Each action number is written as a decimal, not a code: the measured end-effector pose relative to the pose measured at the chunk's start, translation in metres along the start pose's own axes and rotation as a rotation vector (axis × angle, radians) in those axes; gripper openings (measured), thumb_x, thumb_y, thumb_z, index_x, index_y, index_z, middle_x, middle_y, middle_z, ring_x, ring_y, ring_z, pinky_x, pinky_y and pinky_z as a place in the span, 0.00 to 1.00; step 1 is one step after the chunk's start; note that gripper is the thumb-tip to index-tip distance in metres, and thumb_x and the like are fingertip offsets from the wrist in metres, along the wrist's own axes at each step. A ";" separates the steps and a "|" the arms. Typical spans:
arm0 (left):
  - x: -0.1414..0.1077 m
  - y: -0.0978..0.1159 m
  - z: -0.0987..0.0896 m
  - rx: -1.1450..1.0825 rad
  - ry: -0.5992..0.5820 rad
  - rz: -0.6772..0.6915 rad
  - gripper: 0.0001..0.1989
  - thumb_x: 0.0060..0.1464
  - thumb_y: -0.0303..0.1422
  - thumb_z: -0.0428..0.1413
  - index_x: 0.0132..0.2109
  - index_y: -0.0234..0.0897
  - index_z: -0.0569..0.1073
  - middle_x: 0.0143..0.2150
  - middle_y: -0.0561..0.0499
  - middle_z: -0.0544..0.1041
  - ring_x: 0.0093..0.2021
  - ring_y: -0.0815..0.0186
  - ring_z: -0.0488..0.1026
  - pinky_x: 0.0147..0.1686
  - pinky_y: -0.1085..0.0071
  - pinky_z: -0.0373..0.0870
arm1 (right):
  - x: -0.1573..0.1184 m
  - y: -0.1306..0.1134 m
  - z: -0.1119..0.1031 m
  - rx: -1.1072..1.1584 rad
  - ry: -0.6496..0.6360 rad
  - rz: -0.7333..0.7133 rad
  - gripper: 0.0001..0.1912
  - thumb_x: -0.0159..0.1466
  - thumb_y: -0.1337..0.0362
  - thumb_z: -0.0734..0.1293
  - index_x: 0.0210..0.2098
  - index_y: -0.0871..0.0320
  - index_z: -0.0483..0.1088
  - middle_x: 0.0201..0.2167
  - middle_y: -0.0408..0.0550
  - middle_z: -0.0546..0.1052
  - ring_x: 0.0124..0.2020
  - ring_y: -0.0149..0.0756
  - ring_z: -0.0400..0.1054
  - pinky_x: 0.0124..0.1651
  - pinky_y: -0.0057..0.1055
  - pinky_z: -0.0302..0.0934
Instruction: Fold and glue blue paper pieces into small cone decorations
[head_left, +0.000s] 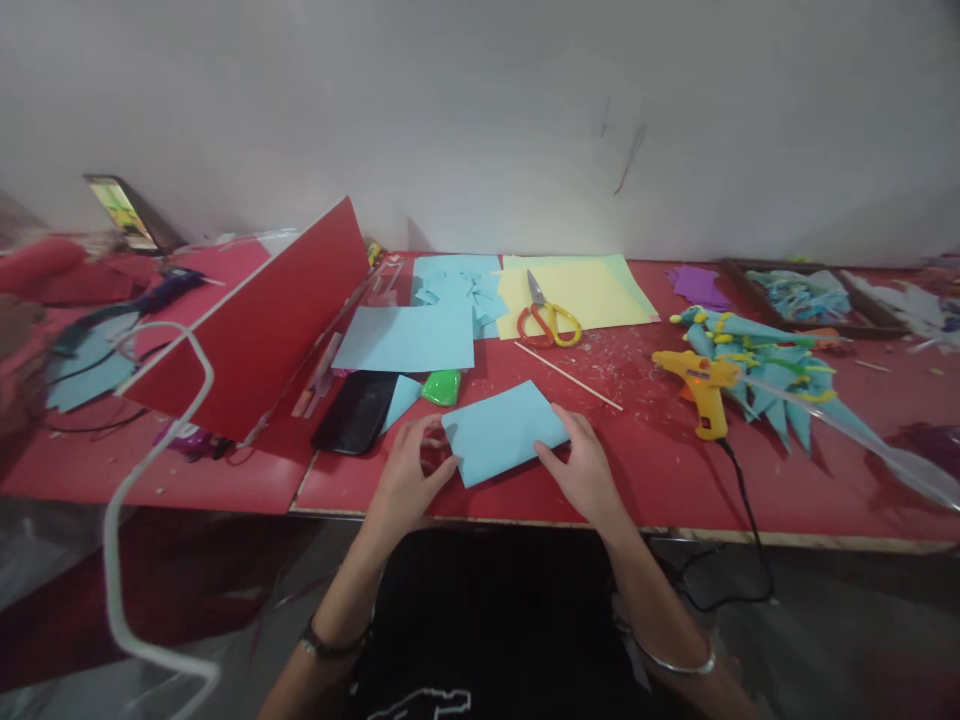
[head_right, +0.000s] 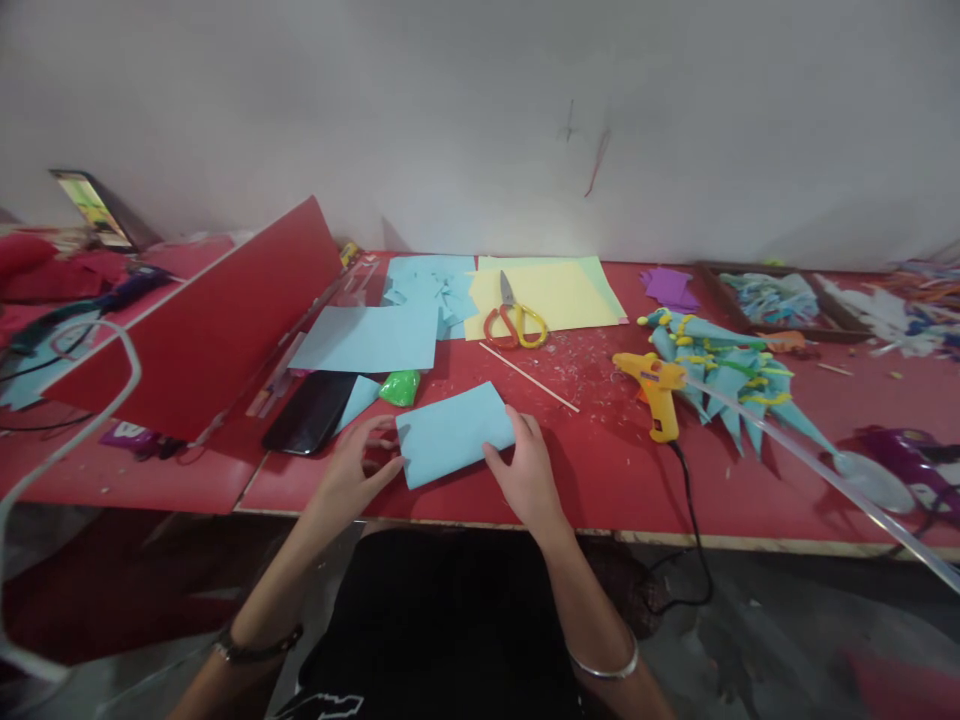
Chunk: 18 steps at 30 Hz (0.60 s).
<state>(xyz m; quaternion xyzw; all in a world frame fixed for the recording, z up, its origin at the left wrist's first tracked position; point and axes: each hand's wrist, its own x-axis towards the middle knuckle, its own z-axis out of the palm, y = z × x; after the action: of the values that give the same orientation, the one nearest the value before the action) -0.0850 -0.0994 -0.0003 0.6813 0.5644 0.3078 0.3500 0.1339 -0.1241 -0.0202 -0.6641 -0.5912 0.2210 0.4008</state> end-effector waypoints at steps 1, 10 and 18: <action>-0.002 0.001 0.001 0.018 0.015 0.010 0.22 0.47 0.34 0.53 0.50 0.38 0.60 0.49 0.44 0.63 0.40 0.66 0.69 0.31 0.72 0.70 | 0.000 -0.001 0.002 -0.028 0.022 -0.004 0.26 0.56 0.59 0.61 0.53 0.59 0.59 0.47 0.55 0.64 0.49 0.45 0.59 0.51 0.45 0.55; -0.010 0.006 0.019 0.087 0.070 0.121 0.32 0.49 0.33 0.53 0.59 0.40 0.49 0.57 0.41 0.58 0.54 0.58 0.61 0.50 0.60 0.61 | 0.003 -0.006 0.011 -0.115 0.128 -0.081 0.19 0.54 0.59 0.63 0.44 0.58 0.64 0.45 0.56 0.61 0.49 0.48 0.55 0.51 0.49 0.53; -0.016 0.002 0.016 -0.054 0.060 0.181 0.38 0.51 0.34 0.50 0.62 0.33 0.37 0.52 0.39 0.66 0.48 0.63 0.68 0.48 0.67 0.63 | 0.002 0.006 -0.021 0.107 -0.134 -0.246 0.08 0.57 0.63 0.62 0.36 0.54 0.69 0.42 0.50 0.69 0.46 0.41 0.62 0.50 0.41 0.56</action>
<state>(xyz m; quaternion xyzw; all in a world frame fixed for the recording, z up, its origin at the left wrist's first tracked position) -0.0737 -0.1179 -0.0082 0.7104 0.5021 0.3735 0.3221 0.1545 -0.1283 -0.0124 -0.5480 -0.6809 0.2451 0.4195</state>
